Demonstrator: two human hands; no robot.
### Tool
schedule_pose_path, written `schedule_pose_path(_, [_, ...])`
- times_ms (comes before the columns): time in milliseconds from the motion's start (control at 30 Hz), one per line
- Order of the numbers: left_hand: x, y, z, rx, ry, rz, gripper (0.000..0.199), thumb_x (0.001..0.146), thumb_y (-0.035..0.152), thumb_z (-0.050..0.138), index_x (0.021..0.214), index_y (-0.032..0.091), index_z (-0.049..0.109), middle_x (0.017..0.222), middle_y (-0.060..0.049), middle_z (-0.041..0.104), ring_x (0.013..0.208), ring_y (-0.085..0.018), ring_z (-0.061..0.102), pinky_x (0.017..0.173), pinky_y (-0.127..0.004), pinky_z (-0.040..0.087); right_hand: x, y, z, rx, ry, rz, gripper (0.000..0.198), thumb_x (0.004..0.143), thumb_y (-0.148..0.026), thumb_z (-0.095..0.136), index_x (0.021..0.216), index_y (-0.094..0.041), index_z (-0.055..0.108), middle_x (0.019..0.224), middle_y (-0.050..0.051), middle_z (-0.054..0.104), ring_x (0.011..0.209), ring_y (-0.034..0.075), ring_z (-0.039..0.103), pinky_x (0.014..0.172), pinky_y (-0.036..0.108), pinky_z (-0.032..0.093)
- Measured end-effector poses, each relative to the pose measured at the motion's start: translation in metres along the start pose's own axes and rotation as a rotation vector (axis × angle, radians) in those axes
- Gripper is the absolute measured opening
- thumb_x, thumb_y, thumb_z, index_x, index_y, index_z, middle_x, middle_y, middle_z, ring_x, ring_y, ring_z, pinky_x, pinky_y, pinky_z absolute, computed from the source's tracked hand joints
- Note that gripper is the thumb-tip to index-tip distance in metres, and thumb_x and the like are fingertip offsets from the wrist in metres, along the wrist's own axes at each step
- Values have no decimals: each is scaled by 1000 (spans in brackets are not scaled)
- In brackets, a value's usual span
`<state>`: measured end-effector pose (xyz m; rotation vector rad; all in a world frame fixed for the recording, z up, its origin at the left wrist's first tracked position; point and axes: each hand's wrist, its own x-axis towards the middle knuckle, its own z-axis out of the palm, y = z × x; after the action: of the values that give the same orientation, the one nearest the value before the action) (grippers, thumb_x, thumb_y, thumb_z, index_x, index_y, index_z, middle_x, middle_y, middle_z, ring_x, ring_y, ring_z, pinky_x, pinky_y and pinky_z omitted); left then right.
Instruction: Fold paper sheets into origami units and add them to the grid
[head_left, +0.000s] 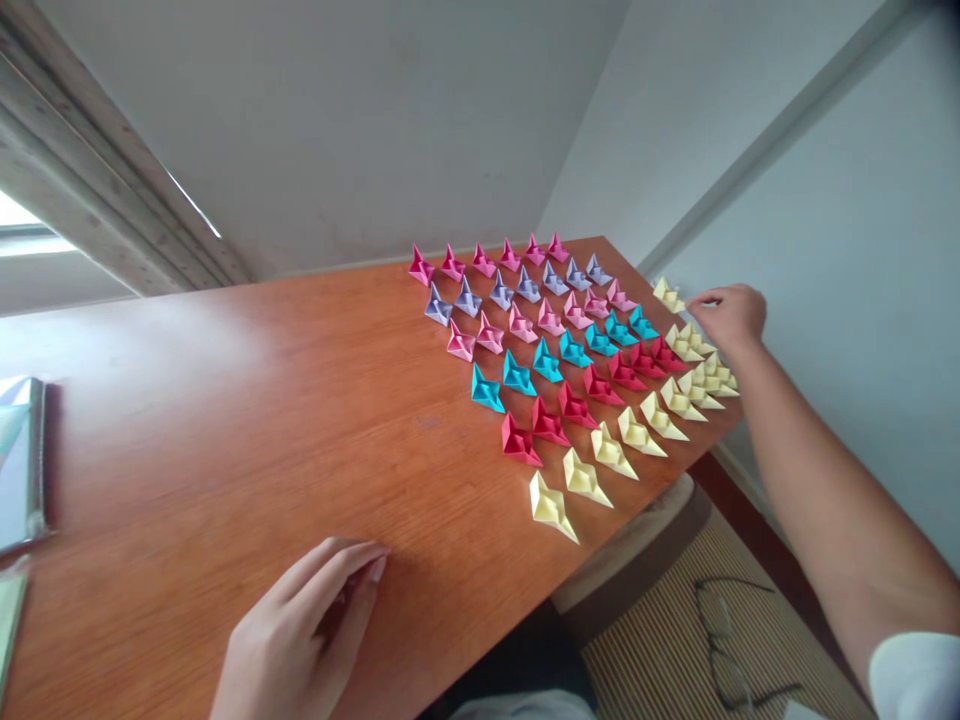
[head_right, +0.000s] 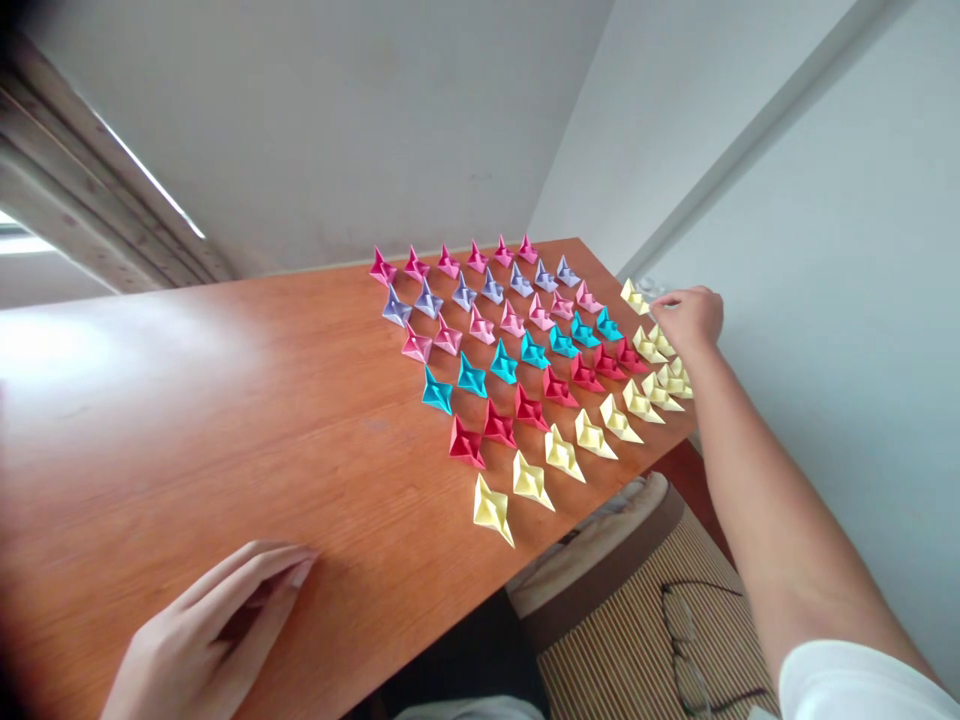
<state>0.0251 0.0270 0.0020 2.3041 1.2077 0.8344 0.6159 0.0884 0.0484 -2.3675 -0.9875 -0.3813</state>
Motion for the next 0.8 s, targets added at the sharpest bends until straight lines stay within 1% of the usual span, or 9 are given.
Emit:
schedule_pose_path(100, [2, 1, 0, -5, 5, 4, 24, 96, 36, 52, 85, 27, 71, 80, 2, 77, 66, -13, 74, 64, -15, 58, 4, -3, 6, -24, -55, 15, 18, 69, -10, 74, 52, -2, 73, 68, 12, 74, 46, 1, 33, 61, 36, 27])
schedule_pose_path(233, [1, 1, -1, -5, -1, -5, 23, 96, 37, 53, 86, 27, 71, 82, 2, 77, 67, -13, 74, 65, -15, 58, 6, -3, 7, -64, -144, 47, 23, 70, -13, 72, 51, 0, 72, 65, 13, 73, 44, 0, 32, 61, 38, 27])
schedule_pose_path(333, [0, 0, -1, 5, -10, -11, 24, 96, 38, 53, 86, 27, 71, 83, 1, 77, 67, -13, 74, 64, -16, 58, 7, -2, 6, -88, -210, 59, 24, 71, -15, 71, 53, 1, 73, 65, 13, 73, 44, 0, 36, 62, 40, 27])
schedule_pose_path(467, [1, 0, 1, 20, -8, 10, 23, 96, 37, 53, 85, 27, 71, 82, 2, 77, 67, -13, 74, 63, -15, 57, 10, -2, 6, -132, -295, 70, 21, 64, -17, 76, 55, 2, 73, 62, 11, 71, 46, 2, 44, 61, 39, 27])
schedule_pose_path(633, [2, 0, 1, 31, 3, 21, 22, 96, 36, 53, 86, 27, 70, 81, 3, 77, 67, -12, 74, 66, -14, 57, 17, -2, 9, -214, -367, 60, 39, 74, -28, 69, 52, 4, 68, 76, 19, 74, 55, 4, 54, 62, 37, 30])
schedule_pose_path(733, [2, 0, 0, 33, -5, 22, 23, 97, 36, 52, 86, 27, 70, 82, 3, 77, 68, -11, 74, 67, -14, 56, 21, -1, 14, -261, -399, 33, 42, 80, -34, 65, 59, 3, 71, 78, 16, 74, 64, 7, 60, 63, 35, 32])
schedule_pose_path(800, [1, 0, 1, 35, -9, 18, 24, 97, 37, 51, 86, 27, 70, 83, 3, 76, 69, -11, 74, 67, -13, 56, 25, 1, 18, -299, -407, 11, 37, 82, -33, 66, 67, -1, 75, 79, 12, 76, 71, 11, 65, 64, 31, 34])
